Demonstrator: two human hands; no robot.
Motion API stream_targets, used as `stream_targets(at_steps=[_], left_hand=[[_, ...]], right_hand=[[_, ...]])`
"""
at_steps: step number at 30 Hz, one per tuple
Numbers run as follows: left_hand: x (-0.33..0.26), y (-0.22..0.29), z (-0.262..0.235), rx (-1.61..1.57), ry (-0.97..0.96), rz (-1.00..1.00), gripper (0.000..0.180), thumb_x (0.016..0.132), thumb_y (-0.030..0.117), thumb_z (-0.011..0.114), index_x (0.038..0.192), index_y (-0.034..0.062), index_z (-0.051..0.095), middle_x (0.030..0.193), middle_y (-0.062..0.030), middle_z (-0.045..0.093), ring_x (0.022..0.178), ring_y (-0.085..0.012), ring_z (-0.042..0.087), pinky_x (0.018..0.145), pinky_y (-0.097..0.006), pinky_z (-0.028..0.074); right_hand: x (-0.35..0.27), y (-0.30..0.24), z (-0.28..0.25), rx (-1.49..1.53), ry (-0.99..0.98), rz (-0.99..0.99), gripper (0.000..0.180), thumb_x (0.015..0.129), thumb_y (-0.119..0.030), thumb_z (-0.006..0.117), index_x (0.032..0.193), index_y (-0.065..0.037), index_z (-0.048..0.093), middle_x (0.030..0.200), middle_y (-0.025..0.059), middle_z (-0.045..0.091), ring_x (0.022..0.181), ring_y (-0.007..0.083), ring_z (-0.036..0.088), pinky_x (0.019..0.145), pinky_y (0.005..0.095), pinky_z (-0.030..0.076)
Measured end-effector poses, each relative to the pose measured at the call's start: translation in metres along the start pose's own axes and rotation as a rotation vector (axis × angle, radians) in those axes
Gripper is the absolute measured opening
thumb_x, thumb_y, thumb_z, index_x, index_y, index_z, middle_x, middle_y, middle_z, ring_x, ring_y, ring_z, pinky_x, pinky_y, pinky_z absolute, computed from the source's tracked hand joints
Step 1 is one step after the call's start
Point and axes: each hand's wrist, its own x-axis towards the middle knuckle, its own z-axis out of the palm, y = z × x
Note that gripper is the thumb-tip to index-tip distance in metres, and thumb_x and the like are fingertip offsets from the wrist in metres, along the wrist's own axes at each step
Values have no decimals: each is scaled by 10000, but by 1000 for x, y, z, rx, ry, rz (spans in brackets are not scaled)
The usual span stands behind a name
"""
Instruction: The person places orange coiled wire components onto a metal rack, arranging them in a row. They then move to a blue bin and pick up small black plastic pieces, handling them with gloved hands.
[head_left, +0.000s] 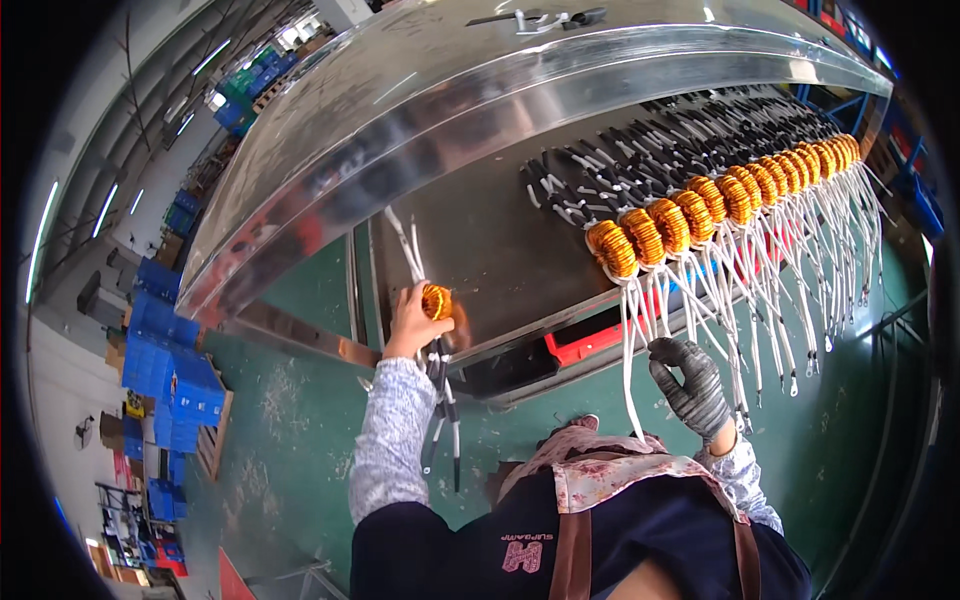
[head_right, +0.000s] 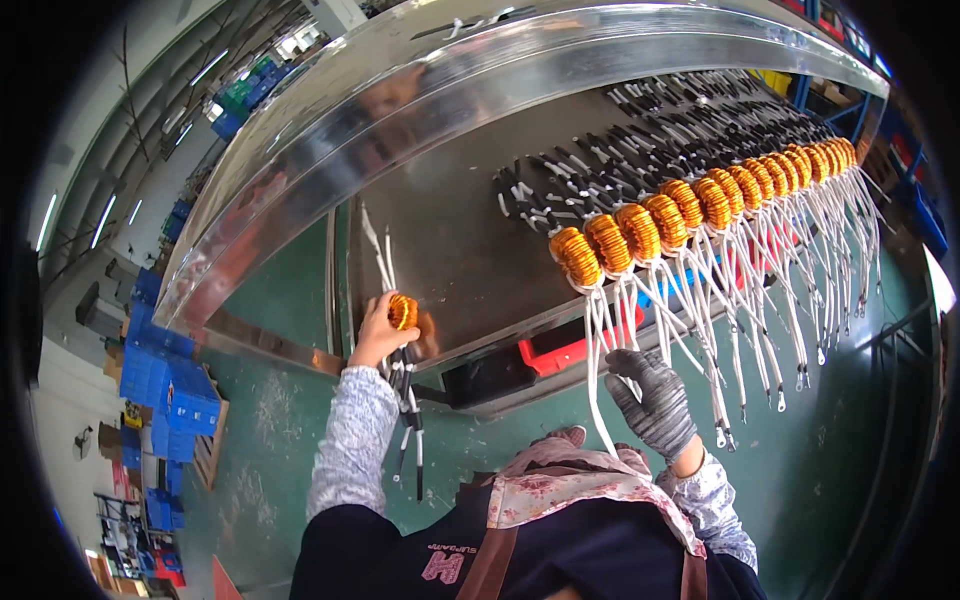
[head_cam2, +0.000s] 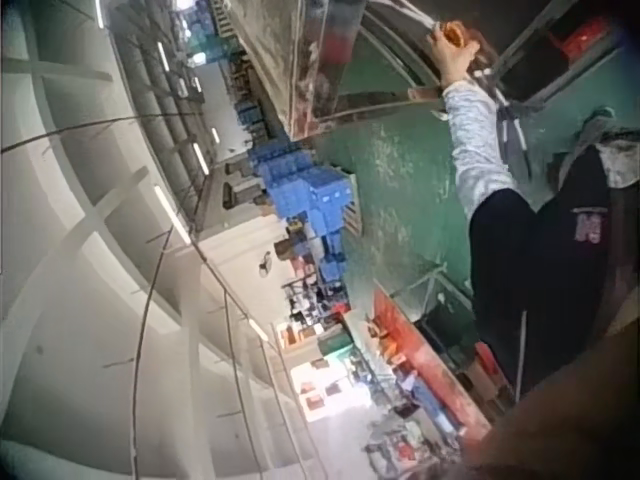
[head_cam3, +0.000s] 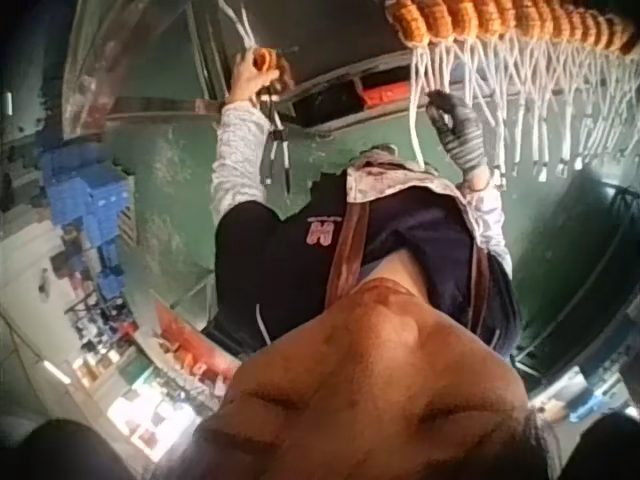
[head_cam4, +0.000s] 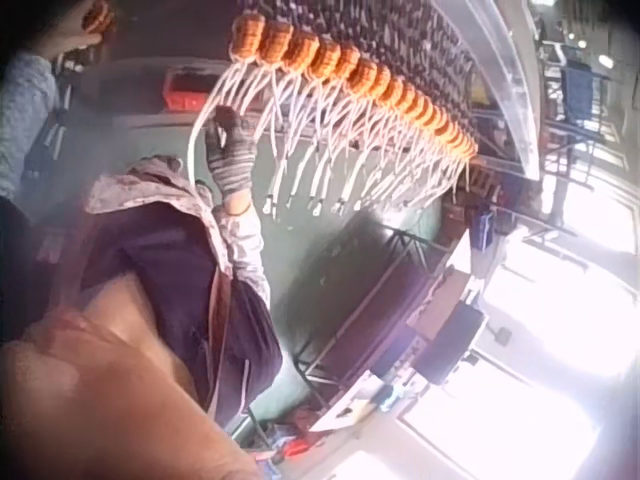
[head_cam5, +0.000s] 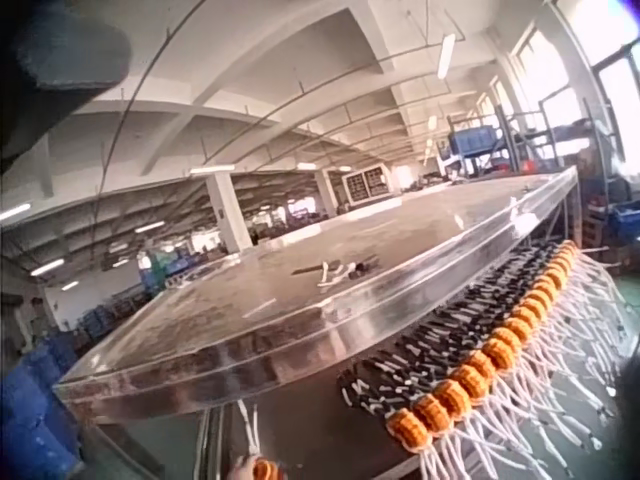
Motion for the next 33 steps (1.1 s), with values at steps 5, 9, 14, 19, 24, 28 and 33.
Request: stream_targets(at_steps=[5,9,14,19,24,28,33], left_hand=[[1,3,-9,-170,141,48,646,446,179,757,1039,60,529,1010,-165,521,934,-323,532,807,-386,458],[-37,81,-35,-373,210,273,656,443,69,719,1061,47,500,1004,-83,508,935,-198,526,833,-295,430],[-92,165,-42,-631,-85,614,674,454,124,725,1089,46,513,1059,-105,502,994,-230,521,893,-310,399],[-129,208,-15,-663,-470,818,710,488,105,742,1163,107,523,1229,-157,456,1143,-327,470,971,-385,379],[-134,216,-18,-611,-217,818,594,627,-33,673,1189,95,529,1322,-150,421,1203,-336,438,983,-400,388],[-156,207,-8,-1156,-686,873,252,672,-74,622,921,-34,628,881,-133,669,876,-272,651,825,-355,505],[-150,214,76,-1535,-781,361,786,818,252,680,1432,107,212,1453,-147,273,1357,-231,245,1096,-382,222]], right_hand=[[4,-10,10,72,-69,-34,199,795,-67,655,983,-13,620,951,156,643,861,303,630,760,366,496],[7,-20,1,407,-137,194,268,845,-114,635,1080,1,580,994,127,640,922,217,623,810,307,488],[43,-29,22,1208,-380,406,822,771,-376,712,1359,31,306,1255,150,509,1174,210,475,1017,344,358],[46,-27,43,1808,-219,369,587,789,-252,653,1283,-24,433,997,104,605,923,229,588,952,396,414],[37,-30,2,2007,222,161,159,852,-198,587,803,-48,571,468,-49,383,387,97,332,673,289,462],[45,-14,-39,2141,374,-84,190,906,-153,520,760,-47,579,415,-47,251,384,83,272,644,236,437],[52,4,-52,2173,751,79,215,886,-128,553,684,-58,530,434,-32,281,460,83,352,662,238,432]])
